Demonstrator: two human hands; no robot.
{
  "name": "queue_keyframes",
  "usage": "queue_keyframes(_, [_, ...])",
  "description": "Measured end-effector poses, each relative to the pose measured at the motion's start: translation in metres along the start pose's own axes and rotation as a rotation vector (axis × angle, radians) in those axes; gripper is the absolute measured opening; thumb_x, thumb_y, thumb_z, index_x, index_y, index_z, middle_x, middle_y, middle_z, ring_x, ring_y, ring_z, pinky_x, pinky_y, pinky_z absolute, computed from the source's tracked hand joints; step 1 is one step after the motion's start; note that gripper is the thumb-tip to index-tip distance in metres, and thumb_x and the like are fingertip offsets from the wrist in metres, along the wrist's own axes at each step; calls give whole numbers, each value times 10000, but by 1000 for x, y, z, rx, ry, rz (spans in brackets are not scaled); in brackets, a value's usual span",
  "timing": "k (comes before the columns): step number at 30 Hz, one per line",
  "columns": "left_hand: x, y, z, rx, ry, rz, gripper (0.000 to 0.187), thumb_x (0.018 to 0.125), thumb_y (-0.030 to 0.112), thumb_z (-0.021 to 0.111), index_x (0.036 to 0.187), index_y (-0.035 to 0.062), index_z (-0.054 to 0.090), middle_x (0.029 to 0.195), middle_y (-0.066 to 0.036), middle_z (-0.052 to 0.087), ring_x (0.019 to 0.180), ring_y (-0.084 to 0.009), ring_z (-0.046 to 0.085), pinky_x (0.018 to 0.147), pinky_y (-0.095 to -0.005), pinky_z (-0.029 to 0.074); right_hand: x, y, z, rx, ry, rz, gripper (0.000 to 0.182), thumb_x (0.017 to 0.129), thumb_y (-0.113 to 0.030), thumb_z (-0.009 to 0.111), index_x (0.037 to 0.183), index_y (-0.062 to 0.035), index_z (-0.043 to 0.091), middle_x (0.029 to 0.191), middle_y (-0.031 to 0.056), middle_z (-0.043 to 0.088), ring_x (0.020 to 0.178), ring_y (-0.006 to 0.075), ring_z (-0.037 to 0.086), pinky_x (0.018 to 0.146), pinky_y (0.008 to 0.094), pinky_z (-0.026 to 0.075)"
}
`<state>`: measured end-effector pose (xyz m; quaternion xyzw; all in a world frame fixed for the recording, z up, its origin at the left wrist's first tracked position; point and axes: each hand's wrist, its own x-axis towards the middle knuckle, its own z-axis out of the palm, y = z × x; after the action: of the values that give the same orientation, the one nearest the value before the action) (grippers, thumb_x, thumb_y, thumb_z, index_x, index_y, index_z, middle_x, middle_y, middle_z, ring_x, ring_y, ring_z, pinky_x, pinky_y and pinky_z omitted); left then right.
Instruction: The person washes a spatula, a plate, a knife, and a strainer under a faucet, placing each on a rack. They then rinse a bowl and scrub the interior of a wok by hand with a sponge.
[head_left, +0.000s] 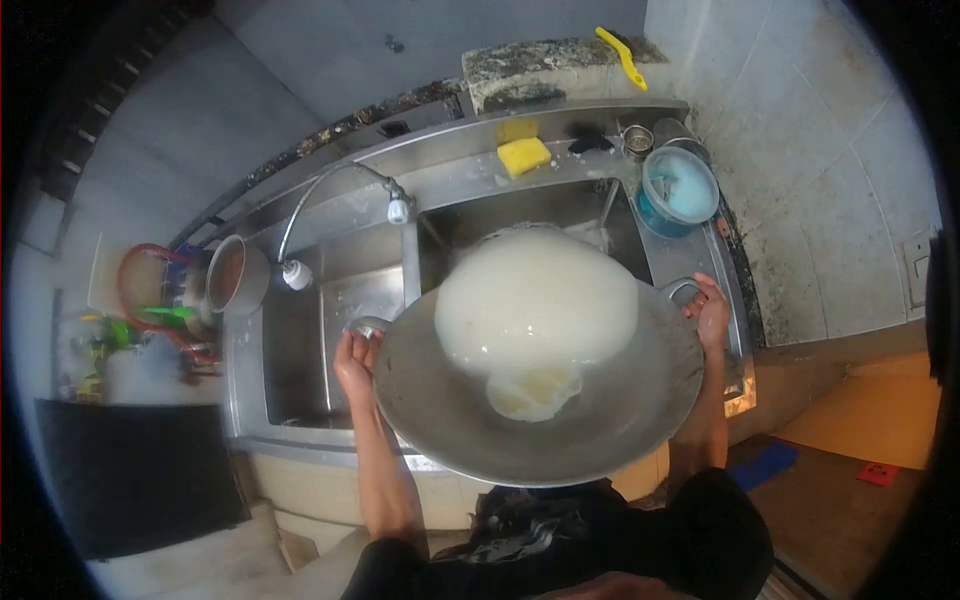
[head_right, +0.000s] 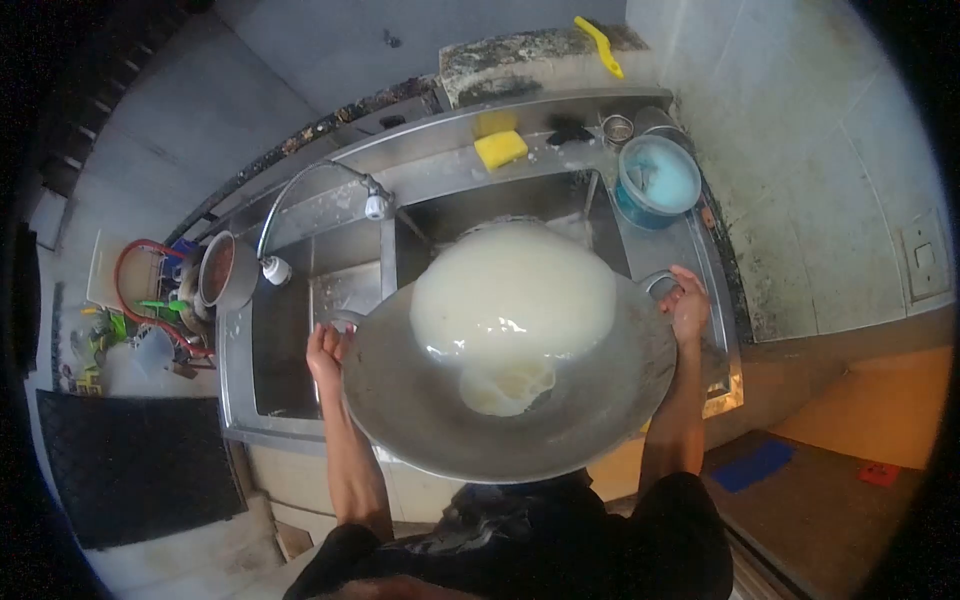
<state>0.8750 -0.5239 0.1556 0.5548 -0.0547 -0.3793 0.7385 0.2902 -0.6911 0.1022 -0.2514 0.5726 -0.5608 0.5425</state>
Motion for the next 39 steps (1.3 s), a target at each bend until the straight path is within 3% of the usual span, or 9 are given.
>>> queue_keyframes(2, [10, 3, -11, -17, -261, 46, 310, 1066, 271, 464, 838, 64, 502, 589, 16, 295, 496, -141, 314, 848, -385, 521, 8, 5, -12, -24, -29, -12, 337, 989, -220, 555, 1234, 3, 619, 657, -28, 353, 526, 116, 397, 523, 320, 439])
queue_keyframes(11, [-39, 64, 34, 121, 60, 35, 380, 1052, 345, 520, 1096, -28, 571, 598, 2, 395, 538, -148, 374, 777, -346, 502, 0, 5, -11, -31, -60, -22, 326, 1004, -152, 498, 1246, 30, 620, 663, -25, 376, 525, 126, 393, 536, 355, 454])
queue_keyframes(19, [-52, 139, 80, 150, -196, 102, 385, 1041, 334, 551, 1018, -44, 617, 620, 1, 467, 596, -153, 430, 739, -310, 478, 3, 31, -23, -103, -114, -35, 400, 999, -112, 499, 1354, 62, 562, 684, 17, 482, 590, 197, 566, 596, 382, 527])
queue_keyframes(22, [-51, 161, 95, 102, -126, 86, 402, 1032, 341, 566, 1003, -55, 627, 615, 2, 462, 638, -162, 490, 747, -306, 481, 0, 49, -27, 20, -119, 126, 333, 964, -22, 485, 1251, 68, 626, 707, 52, 561, 665, 229, 643, 765, 387, 576])
queue_keyframes(27, [-36, 205, 103, 297, -155, 177, 442, 1001, 322, 612, 1210, -62, 548, 902, -121, 664, 761, -242, 644, 744, -358, 546, 16, 134, -52, -257, -498, -232, 303, 878, 98, 447, 1028, 12, 696, 735, 71, 637, 799, 180, 691, 1143, 381, 441])
queue_keyframes(31, [-25, 247, 106, 367, -277, 229, 558, 984, 313, 612, 1360, -58, 432, 1110, -253, 667, 876, -356, 677, 814, -423, 575, -23, 151, -33, -393, -527, -309, 354, 932, 57, 448, 1179, -20, 689, 800, 69, 636, 859, 187, 692, 1058, 389, 511])
queue_keyframes(33, [-29, 265, 105, 345, -370, 188, 555, 984, 320, 606, 1355, -56, 436, 1128, -265, 665, 892, -375, 679, 826, -441, 574, -61, 125, 3, 313, -105, 348, 403, 1021, -78, 429, 1402, 10, 527, 715, 7, 444, 641, 198, 528, 637, 411, 539])
queue_keyframes(36, [-70, 286, 141, 479, -366, 223, 568, 981, 339, 597, 1337, -72, 434, 1166, -275, 667, 941, -386, 681, 859, -460, 568, -76, 142, 22, 395, -73, 375, 405, 1024, -91, 441, 1405, 19, 527, 716, 5, 446, 616, 208, 546, 645, 402, 545])
queue_keyframes(39, [-82, 299, 167, 548, -376, 208, 519, 1000, 427, 547, 1173, -52, 645, 1022, -130, 701, 1003, -251, 627, 920, -375, 492, -97, 147, 41, 398, -72, 429, 411, 1013, -76, 439, 1394, 53, 521, 712, 7, 449, 597, 222, 560, 646, 392, 547])
